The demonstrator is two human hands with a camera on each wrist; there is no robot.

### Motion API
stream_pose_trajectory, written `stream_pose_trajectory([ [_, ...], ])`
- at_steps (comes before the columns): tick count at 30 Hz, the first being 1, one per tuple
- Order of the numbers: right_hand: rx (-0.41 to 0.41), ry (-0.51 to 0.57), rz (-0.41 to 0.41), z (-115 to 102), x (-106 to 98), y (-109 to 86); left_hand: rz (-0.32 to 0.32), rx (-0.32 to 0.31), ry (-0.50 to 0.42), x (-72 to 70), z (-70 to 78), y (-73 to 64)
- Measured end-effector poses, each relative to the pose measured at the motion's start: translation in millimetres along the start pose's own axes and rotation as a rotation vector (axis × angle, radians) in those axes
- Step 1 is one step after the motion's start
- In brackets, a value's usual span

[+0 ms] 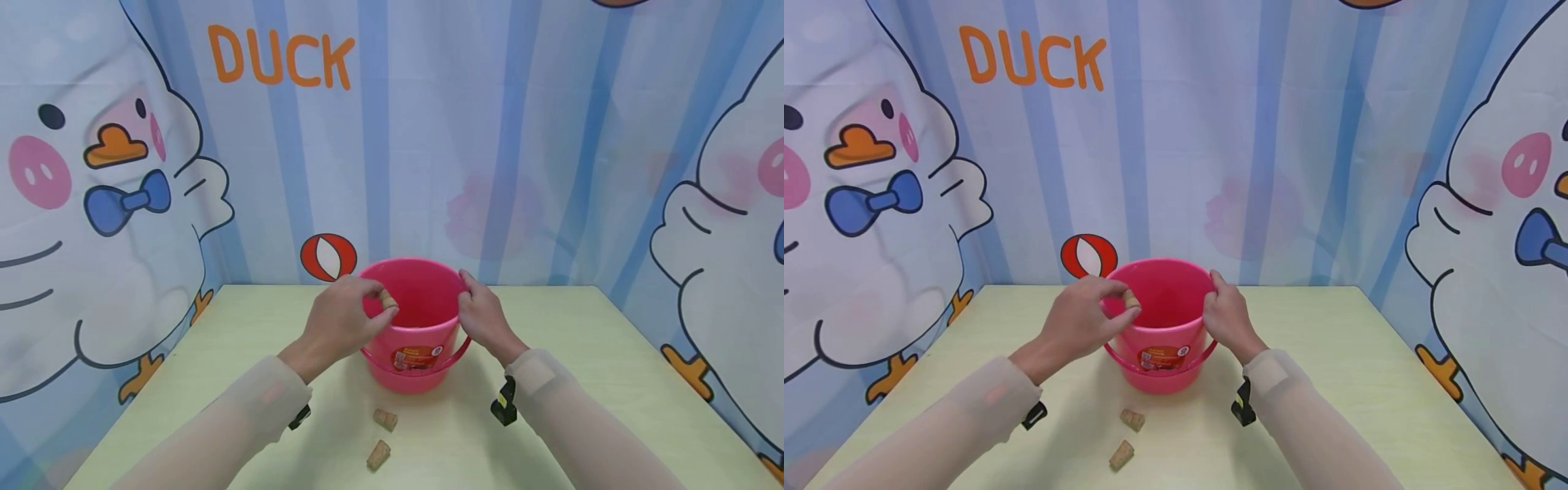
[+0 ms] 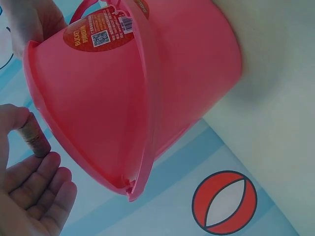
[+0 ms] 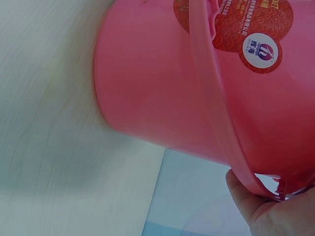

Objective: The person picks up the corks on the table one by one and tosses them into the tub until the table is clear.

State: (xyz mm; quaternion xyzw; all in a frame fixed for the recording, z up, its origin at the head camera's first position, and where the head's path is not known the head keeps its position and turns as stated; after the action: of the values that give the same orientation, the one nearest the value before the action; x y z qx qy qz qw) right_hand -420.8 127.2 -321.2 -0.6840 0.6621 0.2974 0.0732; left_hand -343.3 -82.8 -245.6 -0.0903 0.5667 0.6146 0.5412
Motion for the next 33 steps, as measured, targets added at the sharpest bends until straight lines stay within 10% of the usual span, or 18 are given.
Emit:
stream_pose_trajectory([
  [33,0.005,-0.014,0.004,0,-1,0.1,-0.167,-0.131,0.057,36.1,-0.6,20.4],
])
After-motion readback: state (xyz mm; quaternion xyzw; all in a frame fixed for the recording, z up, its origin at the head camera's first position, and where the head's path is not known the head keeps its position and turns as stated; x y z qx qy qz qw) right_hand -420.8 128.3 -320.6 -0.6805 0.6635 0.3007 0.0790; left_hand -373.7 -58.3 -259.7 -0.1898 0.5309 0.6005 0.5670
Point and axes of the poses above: each hand's wrist, its own y-axis towards the middle knuckle, its own x-axis out of the palm, z = x × y, the point moved 10 cm from there along y, towards the middle knuckle, and after that the axes turned 6 degrees about -x, right-handed, at the moved point
